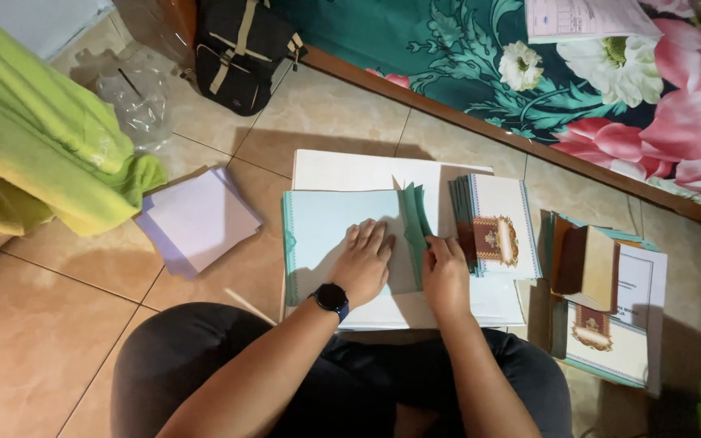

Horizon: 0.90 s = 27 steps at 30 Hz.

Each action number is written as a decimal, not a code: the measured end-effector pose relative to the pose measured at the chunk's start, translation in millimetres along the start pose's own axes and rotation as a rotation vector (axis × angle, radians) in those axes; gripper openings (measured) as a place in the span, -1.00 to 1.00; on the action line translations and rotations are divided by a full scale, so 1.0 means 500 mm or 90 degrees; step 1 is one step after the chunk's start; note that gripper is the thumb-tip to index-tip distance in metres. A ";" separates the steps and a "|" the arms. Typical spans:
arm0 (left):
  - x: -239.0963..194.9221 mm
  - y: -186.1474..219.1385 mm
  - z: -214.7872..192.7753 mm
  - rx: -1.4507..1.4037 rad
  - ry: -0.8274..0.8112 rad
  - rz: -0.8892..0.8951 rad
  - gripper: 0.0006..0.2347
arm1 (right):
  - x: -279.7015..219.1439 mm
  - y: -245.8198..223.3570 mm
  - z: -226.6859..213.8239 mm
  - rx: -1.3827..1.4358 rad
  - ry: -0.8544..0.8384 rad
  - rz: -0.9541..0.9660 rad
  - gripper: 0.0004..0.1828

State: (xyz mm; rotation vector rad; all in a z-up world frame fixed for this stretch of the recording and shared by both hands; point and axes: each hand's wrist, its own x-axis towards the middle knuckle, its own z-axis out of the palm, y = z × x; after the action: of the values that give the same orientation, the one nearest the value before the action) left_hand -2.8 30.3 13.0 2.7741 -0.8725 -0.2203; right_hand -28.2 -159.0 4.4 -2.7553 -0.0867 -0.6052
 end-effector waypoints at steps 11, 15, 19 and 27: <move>0.012 -0.005 0.031 -0.009 0.017 0.014 -0.54 | -0.012 0.024 0.018 -0.046 0.041 0.008 -0.69; 0.017 -0.009 0.044 -0.012 0.019 0.015 -0.53 | -0.007 -0.001 0.006 -0.053 0.046 0.014 -0.61; 0.011 -0.007 0.033 -0.022 0.023 0.010 -0.54 | -0.012 0.008 0.013 -0.075 0.027 0.011 -0.66; 0.004 -0.002 0.013 -0.003 0.004 0.014 -0.52 | -0.011 0.008 0.019 -0.121 0.085 -0.075 -0.60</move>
State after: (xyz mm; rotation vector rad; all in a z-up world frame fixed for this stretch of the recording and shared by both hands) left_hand -1.8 28.7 6.3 2.7581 -0.9003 -0.2100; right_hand -28.8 -159.8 -7.3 -2.8970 -0.1709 -0.8684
